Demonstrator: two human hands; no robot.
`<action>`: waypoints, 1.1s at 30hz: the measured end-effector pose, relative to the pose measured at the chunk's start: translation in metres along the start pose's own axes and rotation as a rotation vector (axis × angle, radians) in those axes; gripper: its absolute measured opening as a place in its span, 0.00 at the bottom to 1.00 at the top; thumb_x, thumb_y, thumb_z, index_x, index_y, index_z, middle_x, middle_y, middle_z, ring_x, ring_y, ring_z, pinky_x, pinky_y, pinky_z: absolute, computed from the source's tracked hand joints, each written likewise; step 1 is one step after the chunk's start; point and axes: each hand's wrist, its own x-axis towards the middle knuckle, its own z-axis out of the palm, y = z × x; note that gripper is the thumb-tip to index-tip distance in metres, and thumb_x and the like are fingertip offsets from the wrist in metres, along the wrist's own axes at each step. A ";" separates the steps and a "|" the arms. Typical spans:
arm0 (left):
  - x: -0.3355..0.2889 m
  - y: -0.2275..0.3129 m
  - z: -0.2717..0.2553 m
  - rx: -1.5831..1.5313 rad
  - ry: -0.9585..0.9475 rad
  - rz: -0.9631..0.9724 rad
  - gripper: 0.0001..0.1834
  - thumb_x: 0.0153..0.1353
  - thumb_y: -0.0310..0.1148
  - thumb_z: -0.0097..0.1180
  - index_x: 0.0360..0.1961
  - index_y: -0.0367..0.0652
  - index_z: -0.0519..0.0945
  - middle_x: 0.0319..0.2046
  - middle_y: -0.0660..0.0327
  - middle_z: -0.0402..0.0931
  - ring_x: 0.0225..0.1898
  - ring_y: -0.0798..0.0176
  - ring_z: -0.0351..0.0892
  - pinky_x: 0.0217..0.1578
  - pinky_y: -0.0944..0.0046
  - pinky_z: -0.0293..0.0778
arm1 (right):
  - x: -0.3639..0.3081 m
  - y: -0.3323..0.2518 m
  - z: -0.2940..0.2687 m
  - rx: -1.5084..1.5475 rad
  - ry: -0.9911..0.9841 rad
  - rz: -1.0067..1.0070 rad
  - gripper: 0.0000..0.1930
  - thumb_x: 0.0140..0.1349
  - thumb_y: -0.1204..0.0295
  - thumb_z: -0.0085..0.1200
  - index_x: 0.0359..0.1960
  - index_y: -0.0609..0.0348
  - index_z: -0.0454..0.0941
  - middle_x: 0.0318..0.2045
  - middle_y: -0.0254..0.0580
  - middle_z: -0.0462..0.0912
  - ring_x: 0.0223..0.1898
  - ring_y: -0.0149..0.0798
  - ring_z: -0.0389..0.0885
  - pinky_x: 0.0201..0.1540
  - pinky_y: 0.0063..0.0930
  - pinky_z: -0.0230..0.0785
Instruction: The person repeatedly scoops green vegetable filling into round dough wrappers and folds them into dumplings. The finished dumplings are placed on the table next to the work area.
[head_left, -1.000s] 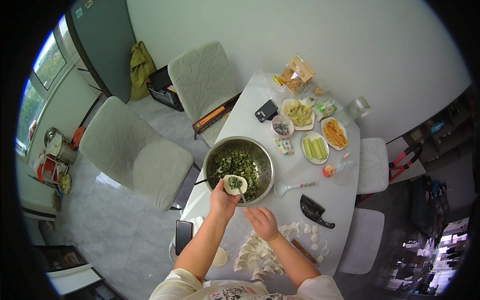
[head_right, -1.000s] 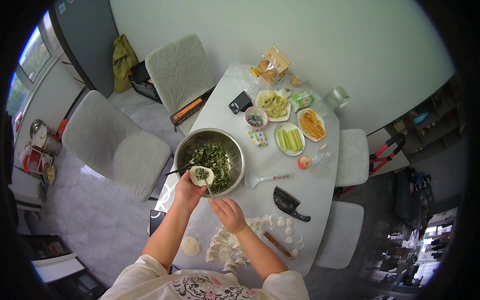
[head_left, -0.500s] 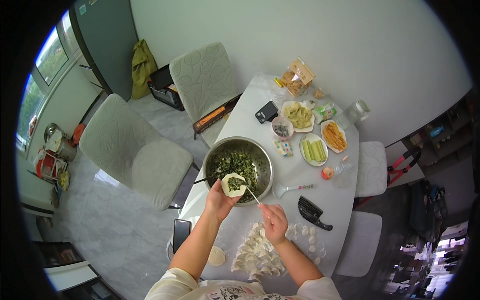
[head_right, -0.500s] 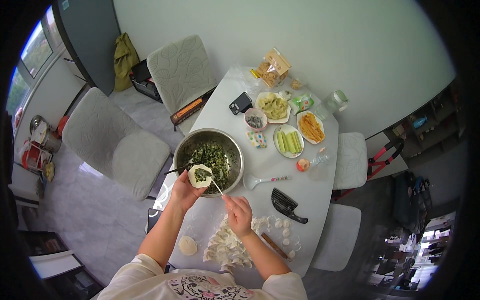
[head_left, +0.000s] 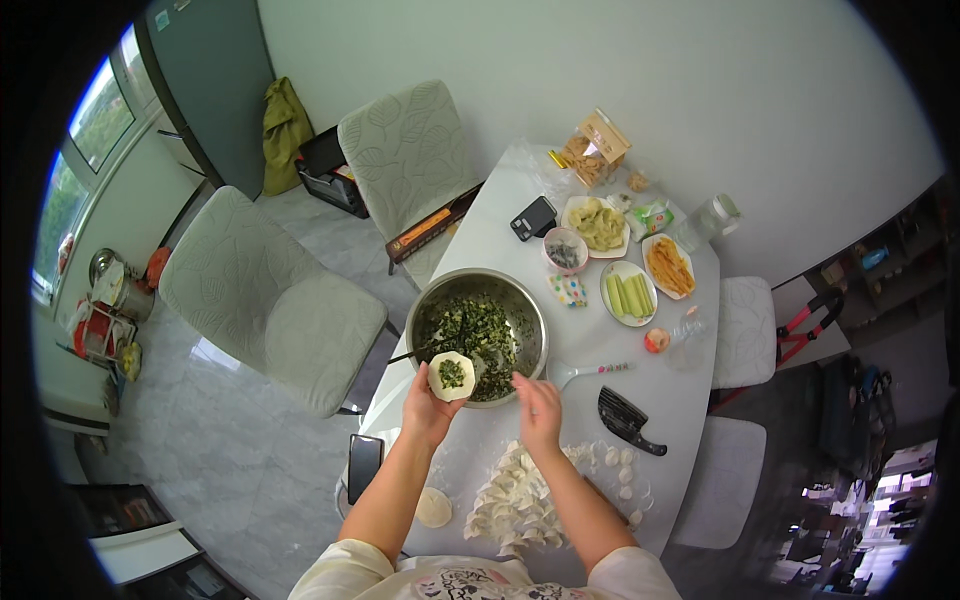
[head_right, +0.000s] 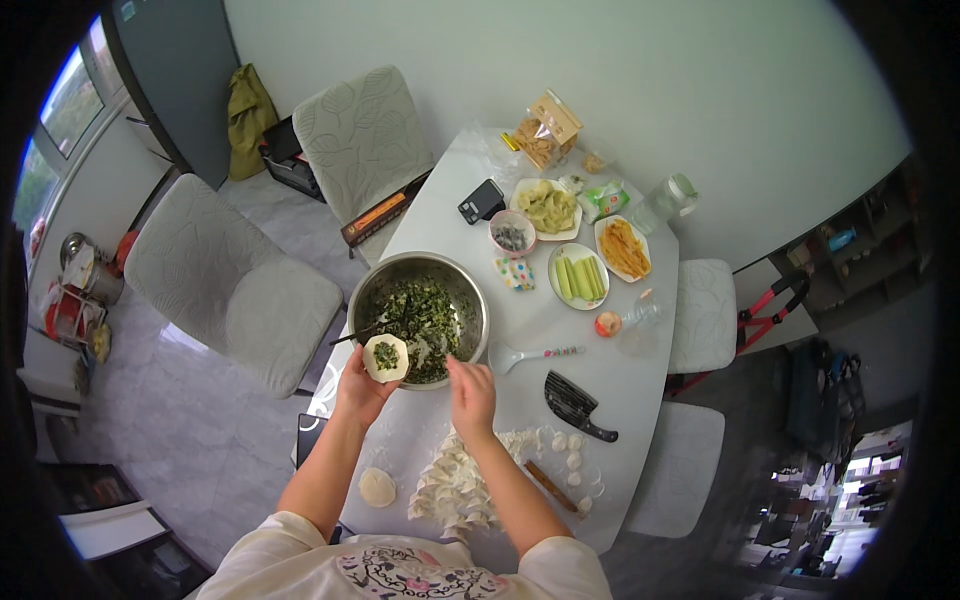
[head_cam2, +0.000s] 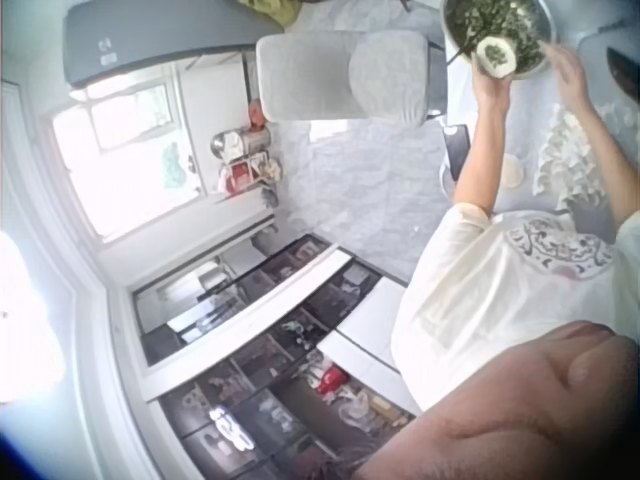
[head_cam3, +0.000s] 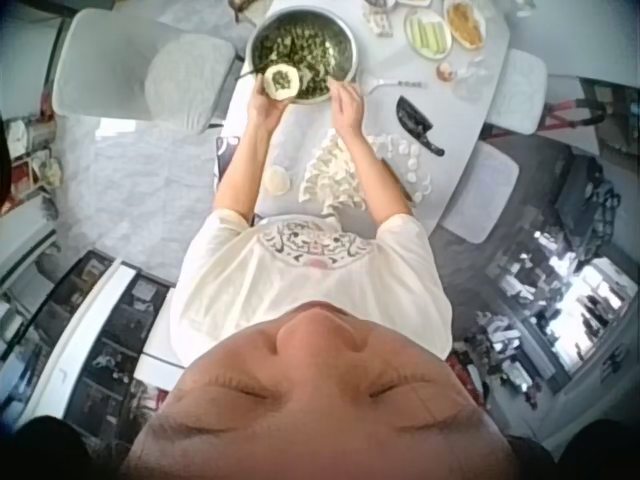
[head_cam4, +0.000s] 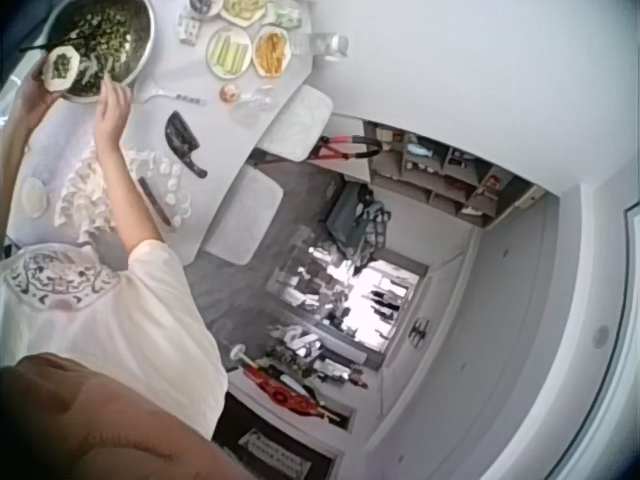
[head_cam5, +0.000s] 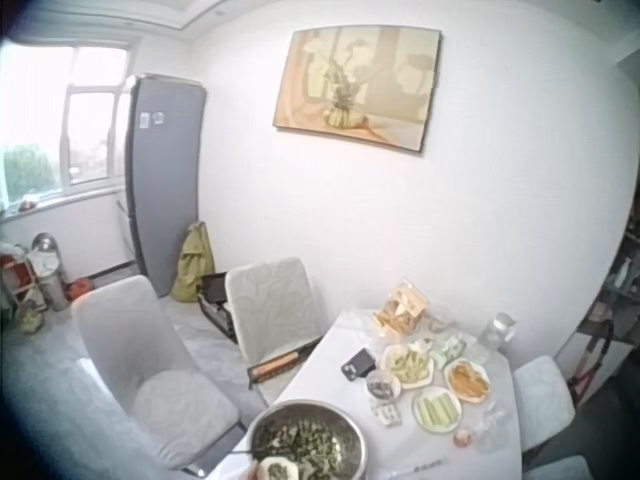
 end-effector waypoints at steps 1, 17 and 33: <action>-0.004 0.001 0.000 -0.017 -0.006 0.001 0.24 0.76 0.48 0.36 0.60 0.42 0.70 0.57 0.56 0.75 0.57 0.51 0.77 0.54 0.49 0.77 | 0.002 0.007 0.003 -0.200 -0.093 -0.150 0.14 0.65 0.74 0.54 0.51 0.56 0.82 0.41 0.40 0.85 0.42 0.42 0.77 0.51 0.35 0.68; -0.042 0.001 -0.011 0.041 -0.090 -0.037 0.26 0.76 0.46 0.34 0.60 0.36 0.70 0.57 0.51 0.75 0.57 0.47 0.77 0.59 0.44 0.75 | -0.002 -0.016 -0.001 -0.242 -0.203 -0.495 0.17 0.53 0.67 0.66 0.47 0.49 0.83 0.44 0.34 0.76 0.51 0.43 0.69 0.57 0.45 0.64; -0.105 -0.003 0.040 0.591 -0.398 0.053 0.25 0.76 0.45 0.42 0.61 0.35 0.73 0.48 0.59 0.80 0.46 0.64 0.82 0.43 0.64 0.81 | 0.018 -0.092 -0.061 0.136 -0.155 -0.229 0.10 0.46 0.74 0.71 0.30 0.51 0.82 0.42 0.34 0.77 0.50 0.45 0.69 0.53 0.39 0.64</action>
